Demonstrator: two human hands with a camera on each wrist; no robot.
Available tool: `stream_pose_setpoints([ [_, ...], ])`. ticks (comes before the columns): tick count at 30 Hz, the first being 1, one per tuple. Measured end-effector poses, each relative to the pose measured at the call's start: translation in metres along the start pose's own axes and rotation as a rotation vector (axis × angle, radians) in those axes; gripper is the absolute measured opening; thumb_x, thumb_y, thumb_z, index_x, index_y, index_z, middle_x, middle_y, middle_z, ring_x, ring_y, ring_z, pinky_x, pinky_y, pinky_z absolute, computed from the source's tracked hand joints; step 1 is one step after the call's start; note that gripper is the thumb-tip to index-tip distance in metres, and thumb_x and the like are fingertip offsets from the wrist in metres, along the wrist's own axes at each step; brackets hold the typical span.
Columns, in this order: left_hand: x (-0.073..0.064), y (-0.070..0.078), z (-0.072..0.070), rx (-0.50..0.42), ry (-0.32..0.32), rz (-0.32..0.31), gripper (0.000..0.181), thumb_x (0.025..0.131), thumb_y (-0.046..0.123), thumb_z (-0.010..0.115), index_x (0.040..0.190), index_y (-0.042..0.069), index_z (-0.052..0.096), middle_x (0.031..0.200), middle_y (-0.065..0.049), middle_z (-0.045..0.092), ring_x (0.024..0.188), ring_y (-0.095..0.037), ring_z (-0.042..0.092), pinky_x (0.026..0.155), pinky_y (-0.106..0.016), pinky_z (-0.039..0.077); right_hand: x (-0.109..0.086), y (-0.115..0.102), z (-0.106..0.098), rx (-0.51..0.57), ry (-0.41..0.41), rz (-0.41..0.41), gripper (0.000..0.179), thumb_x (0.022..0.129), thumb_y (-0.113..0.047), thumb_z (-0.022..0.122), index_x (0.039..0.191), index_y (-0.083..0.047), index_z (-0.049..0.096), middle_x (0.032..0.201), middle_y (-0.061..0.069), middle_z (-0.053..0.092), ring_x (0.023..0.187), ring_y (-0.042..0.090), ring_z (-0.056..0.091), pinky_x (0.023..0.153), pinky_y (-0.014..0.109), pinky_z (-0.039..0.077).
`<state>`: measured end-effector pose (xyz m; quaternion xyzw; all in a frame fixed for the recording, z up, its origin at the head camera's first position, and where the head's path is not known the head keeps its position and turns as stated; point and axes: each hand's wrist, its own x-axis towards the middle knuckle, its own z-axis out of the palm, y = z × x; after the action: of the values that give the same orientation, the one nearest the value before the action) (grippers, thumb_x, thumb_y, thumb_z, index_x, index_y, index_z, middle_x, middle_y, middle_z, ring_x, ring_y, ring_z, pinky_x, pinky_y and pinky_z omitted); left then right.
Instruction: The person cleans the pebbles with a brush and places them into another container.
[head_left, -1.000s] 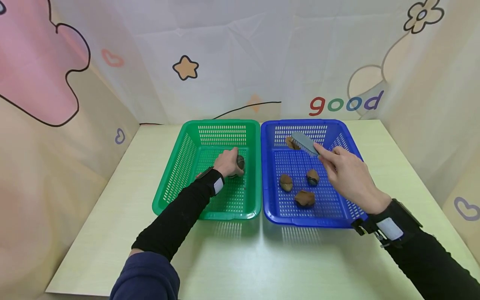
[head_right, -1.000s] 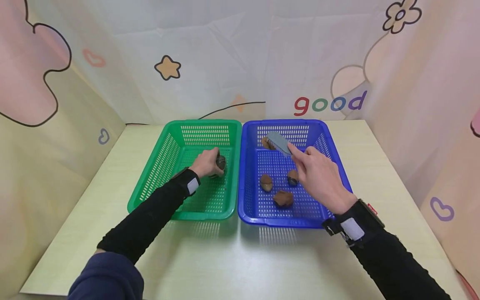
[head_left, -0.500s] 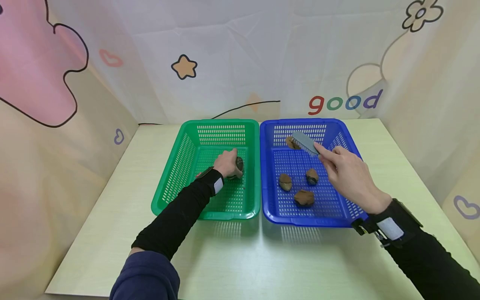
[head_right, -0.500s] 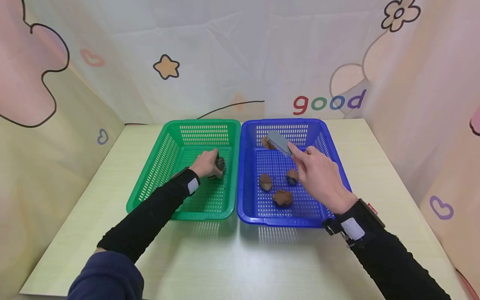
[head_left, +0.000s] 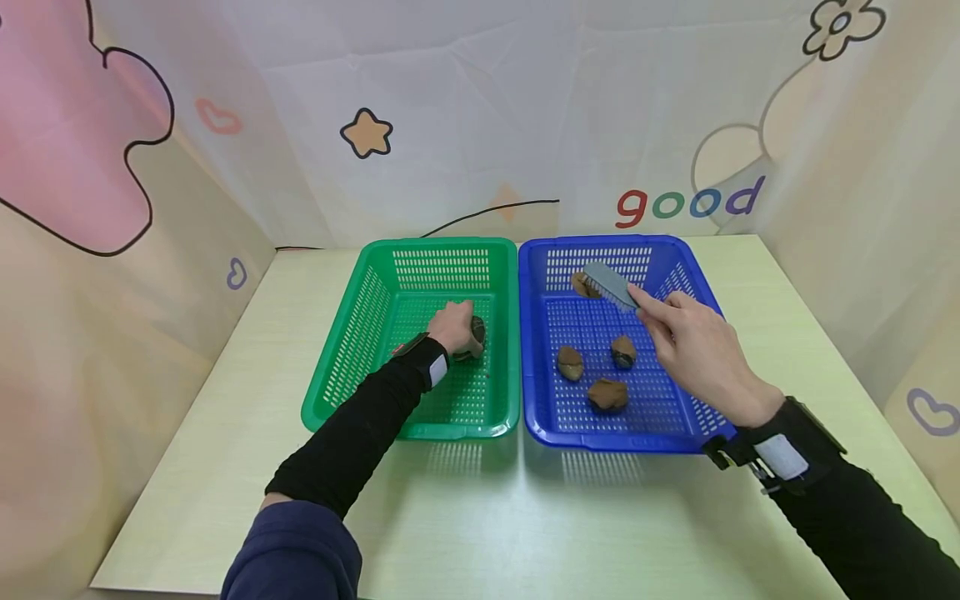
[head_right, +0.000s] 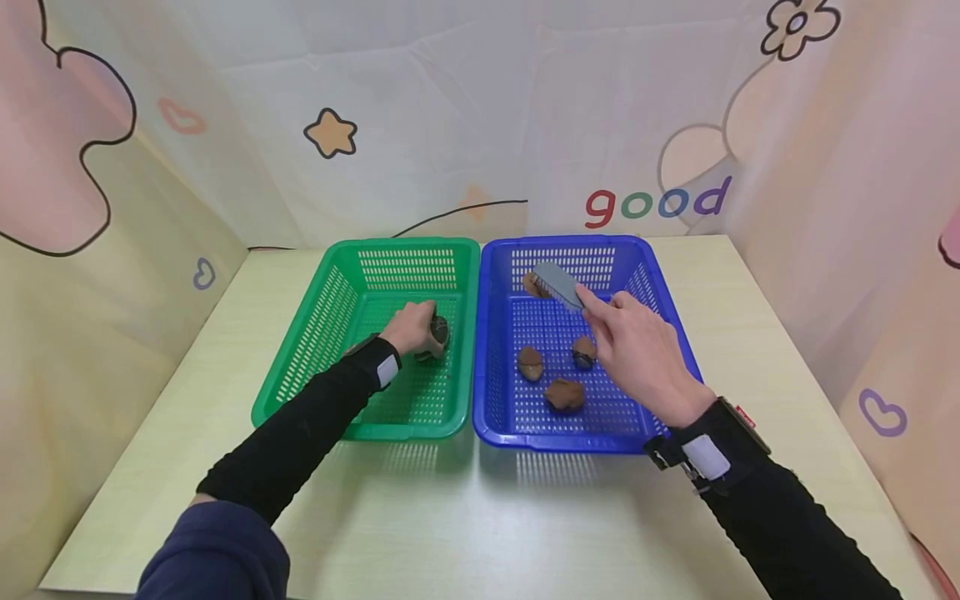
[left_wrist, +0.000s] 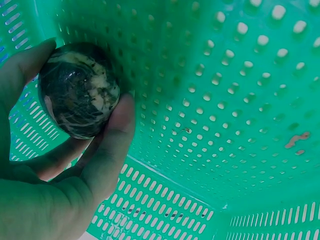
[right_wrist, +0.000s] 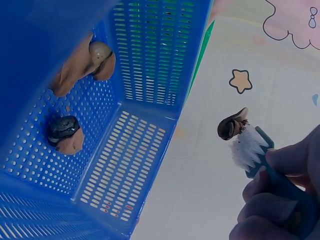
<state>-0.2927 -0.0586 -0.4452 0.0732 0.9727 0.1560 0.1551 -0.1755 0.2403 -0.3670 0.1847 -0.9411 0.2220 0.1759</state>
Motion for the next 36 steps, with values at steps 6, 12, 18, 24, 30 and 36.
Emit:
stream_pose_setpoints([
  [6,-0.002,0.002,-0.002,-0.002,-0.010,-0.004,0.040,0.077,0.017,0.081,0.107,0.005,0.056,0.106,-0.017,0.062,0.097,-0.036,0.064,0.076,-0.041,0.054,-0.001,0.000,-0.001,0.000,-0.004,0.005,0.041,0.094,-0.007,0.059,0.135,-0.005,0.055,0.070,0.007,0.042,0.062,0.017,0.036,0.048,0.024,0.028],
  [12,-0.003,0.002,-0.005,0.002,-0.056,0.001,0.058,0.079,0.019,0.080,0.127,0.004,0.051,0.125,-0.021,0.056,0.113,-0.039,0.058,0.088,-0.045,0.052,-0.003,0.000,-0.002,0.001,-0.010,0.009,0.041,0.094,-0.007,0.059,0.135,-0.005,0.055,0.070,0.006,0.042,0.061,0.016,0.036,0.048,0.023,0.027],
  [18,-0.007,0.002,-0.013,0.000,-0.082,0.015,0.070,0.082,0.021,0.078,0.140,0.004,0.043,0.138,-0.021,0.049,0.123,-0.040,0.052,0.097,-0.048,0.048,-0.003,-0.002,-0.003,0.002,-0.005,-0.001,0.040,0.094,-0.007,0.059,0.134,-0.004,0.056,0.068,0.006,0.040,0.060,0.015,0.034,0.048,0.023,0.027],
  [24,-0.014,0.007,-0.027,0.014,0.007,0.060,0.040,0.088,0.021,0.069,0.119,0.000,0.055,0.118,-0.018,0.059,0.103,-0.032,0.059,0.084,-0.040,0.049,-0.002,-0.005,-0.006,0.004,0.004,-0.015,0.042,0.094,-0.007,0.060,0.135,-0.005,0.055,0.068,0.005,0.040,0.061,0.015,0.034,0.049,0.024,0.028],
  [30,-0.022,0.020,-0.042,-0.048,0.092,0.159,0.024,0.092,0.016,0.061,0.110,-0.001,0.059,0.105,-0.013,0.061,0.087,-0.022,0.053,0.078,-0.033,0.044,-0.002,-0.008,-0.006,0.010,0.008,-0.023,0.041,0.094,-0.006,0.060,0.134,-0.004,0.056,0.068,0.005,0.040,0.061,0.015,0.035,0.049,0.023,0.028],
  [36,-0.030,0.042,-0.055,-0.109,0.073,0.271,0.039,0.095,0.020,0.060,0.128,-0.001,0.056,0.119,-0.017,0.063,0.104,-0.027,0.061,0.090,-0.038,0.049,-0.001,-0.010,-0.006,0.020,0.018,-0.030,0.040,0.093,-0.005,0.060,0.133,-0.003,0.056,0.068,0.006,0.041,0.060,0.015,0.035,0.049,0.023,0.028],
])
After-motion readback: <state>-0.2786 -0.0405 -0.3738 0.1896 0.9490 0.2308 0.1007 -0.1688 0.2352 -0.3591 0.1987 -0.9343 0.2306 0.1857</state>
